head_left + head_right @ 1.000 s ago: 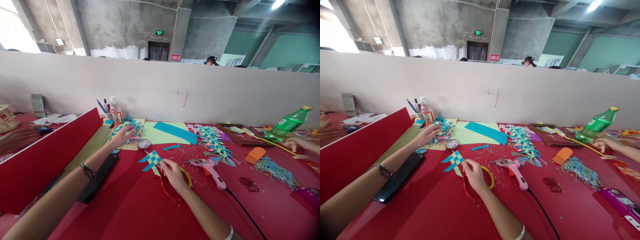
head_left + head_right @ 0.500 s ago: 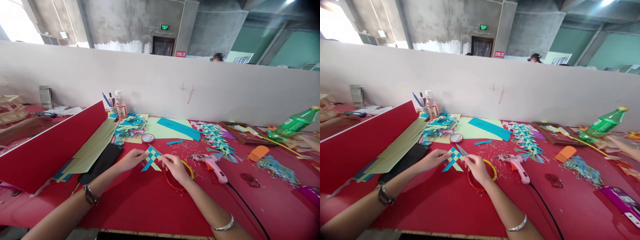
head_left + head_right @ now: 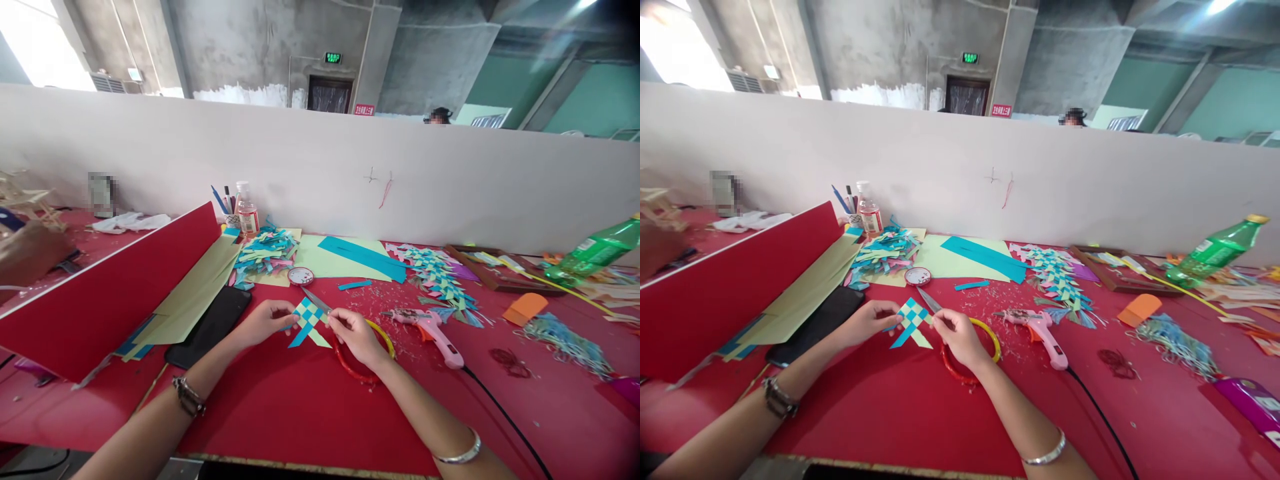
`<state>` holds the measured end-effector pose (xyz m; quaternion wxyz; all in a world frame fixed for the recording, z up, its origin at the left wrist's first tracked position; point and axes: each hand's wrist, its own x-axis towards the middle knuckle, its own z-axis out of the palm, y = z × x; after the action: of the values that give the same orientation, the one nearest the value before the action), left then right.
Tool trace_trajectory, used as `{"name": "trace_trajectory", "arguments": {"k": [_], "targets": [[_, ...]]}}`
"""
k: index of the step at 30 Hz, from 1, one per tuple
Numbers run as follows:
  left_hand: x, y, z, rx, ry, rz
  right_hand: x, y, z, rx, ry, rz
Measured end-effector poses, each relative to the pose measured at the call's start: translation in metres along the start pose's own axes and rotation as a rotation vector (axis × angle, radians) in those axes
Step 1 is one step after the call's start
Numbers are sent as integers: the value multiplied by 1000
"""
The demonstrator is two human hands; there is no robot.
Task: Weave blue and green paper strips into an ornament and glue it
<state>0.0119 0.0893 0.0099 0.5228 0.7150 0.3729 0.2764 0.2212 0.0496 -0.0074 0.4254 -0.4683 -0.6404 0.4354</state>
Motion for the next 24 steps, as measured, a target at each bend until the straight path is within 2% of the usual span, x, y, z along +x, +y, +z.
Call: {"name": "trace_trajectory", "arguments": {"k": [4,8,15,19,24], "targets": [[0,-5,-7,113,117,2,1,-1,0,-45,31,-26],[3,-14,-19,233,214,-24,0,-2,0,-89,7,-50],[5,-29,-44,445,456,-80,-2,-2,0,-118,-38,-40],[5,-33,-43,574,541,-67,-2,-2,-1,-132,-36,-25],[1,-25,-32,776,616,-30,-1,0,-1,-161,-61,-36]]}}
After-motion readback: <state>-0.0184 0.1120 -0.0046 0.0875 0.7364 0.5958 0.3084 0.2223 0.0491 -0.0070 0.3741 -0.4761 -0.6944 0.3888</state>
